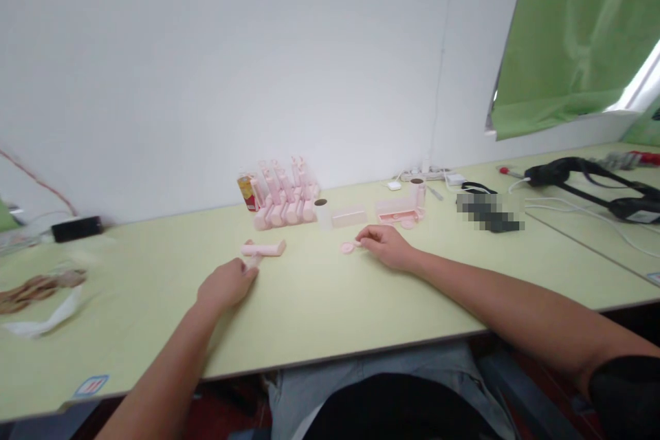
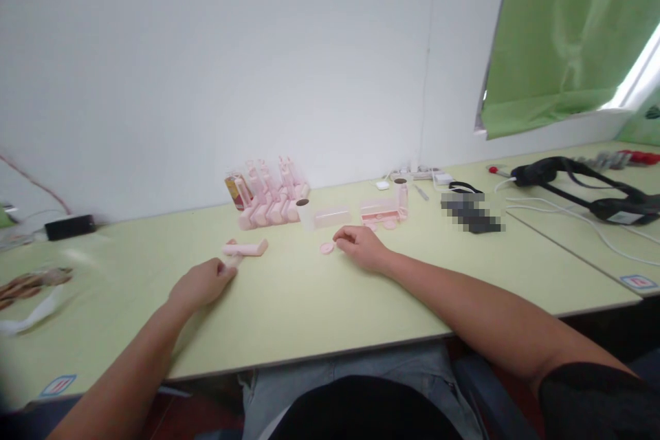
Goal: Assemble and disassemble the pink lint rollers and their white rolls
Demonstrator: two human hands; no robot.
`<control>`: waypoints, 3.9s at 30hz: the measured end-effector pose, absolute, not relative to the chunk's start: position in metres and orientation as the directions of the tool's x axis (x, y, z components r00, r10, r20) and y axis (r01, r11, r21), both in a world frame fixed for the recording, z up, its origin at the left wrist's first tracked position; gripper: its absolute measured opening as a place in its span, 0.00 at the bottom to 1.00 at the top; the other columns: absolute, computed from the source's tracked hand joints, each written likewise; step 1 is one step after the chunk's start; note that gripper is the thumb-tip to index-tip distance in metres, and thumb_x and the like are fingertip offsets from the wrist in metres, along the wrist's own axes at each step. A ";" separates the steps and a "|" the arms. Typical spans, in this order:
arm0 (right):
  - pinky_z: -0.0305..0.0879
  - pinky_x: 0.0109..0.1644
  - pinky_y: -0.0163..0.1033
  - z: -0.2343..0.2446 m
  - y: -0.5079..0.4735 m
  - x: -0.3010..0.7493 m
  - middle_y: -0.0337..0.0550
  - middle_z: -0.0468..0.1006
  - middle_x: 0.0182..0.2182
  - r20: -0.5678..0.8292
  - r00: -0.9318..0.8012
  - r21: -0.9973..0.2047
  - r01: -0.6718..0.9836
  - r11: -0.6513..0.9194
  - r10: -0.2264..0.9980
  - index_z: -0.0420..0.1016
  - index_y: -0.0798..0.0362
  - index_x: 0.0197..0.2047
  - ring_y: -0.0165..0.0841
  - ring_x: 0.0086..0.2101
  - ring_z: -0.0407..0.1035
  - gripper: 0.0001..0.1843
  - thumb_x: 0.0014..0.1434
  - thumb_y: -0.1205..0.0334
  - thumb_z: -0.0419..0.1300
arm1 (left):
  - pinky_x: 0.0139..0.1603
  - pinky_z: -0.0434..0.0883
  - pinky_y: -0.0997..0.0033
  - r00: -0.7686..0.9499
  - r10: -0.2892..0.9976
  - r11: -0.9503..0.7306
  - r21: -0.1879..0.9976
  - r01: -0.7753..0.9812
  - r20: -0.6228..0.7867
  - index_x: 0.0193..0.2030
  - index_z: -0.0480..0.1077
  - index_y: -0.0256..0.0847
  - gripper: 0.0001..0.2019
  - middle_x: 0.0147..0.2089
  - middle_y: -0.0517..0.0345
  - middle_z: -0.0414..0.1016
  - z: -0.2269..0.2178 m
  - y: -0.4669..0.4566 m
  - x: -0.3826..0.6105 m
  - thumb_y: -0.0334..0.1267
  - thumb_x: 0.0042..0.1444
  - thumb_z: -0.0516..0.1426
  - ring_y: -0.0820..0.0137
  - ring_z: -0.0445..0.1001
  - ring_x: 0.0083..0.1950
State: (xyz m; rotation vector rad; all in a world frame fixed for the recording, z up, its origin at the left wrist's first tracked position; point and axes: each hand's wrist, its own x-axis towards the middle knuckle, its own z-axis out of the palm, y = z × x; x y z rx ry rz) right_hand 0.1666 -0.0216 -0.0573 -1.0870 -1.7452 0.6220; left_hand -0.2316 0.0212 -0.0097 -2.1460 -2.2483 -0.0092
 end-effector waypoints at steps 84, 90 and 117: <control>0.60 0.47 0.44 -0.022 0.048 0.139 0.61 0.79 0.39 0.228 -0.330 0.148 0.942 0.302 0.916 0.80 0.59 0.41 0.45 0.43 0.70 0.14 0.60 0.61 0.56 | 0.38 0.65 0.65 0.703 0.711 -0.695 0.124 0.708 -0.029 0.53 0.72 0.49 0.32 0.45 0.47 0.78 -0.015 0.005 -0.055 0.66 0.48 0.53 0.56 0.76 0.42; 0.61 0.47 0.44 -0.024 0.044 0.135 0.60 0.79 0.40 0.199 -0.309 0.168 0.946 0.278 0.930 0.78 0.60 0.42 0.46 0.44 0.71 0.14 0.61 0.61 0.54 | 0.39 0.66 0.66 0.700 0.714 -0.695 0.098 0.712 -0.026 0.54 0.71 0.49 0.32 0.47 0.48 0.78 -0.016 0.007 -0.054 0.67 0.50 0.51 0.57 0.75 0.43; 0.56 0.53 0.42 -0.058 -0.016 0.158 0.51 0.76 0.42 0.324 -0.442 -0.126 0.856 0.502 0.836 0.75 0.56 0.46 0.38 0.45 0.67 0.14 0.64 0.60 0.52 | 0.50 0.67 0.64 0.646 0.763 -0.641 0.118 0.758 -0.011 0.64 0.63 0.48 0.40 0.57 0.47 0.73 -0.023 0.027 -0.053 0.69 0.51 0.48 0.54 0.73 0.55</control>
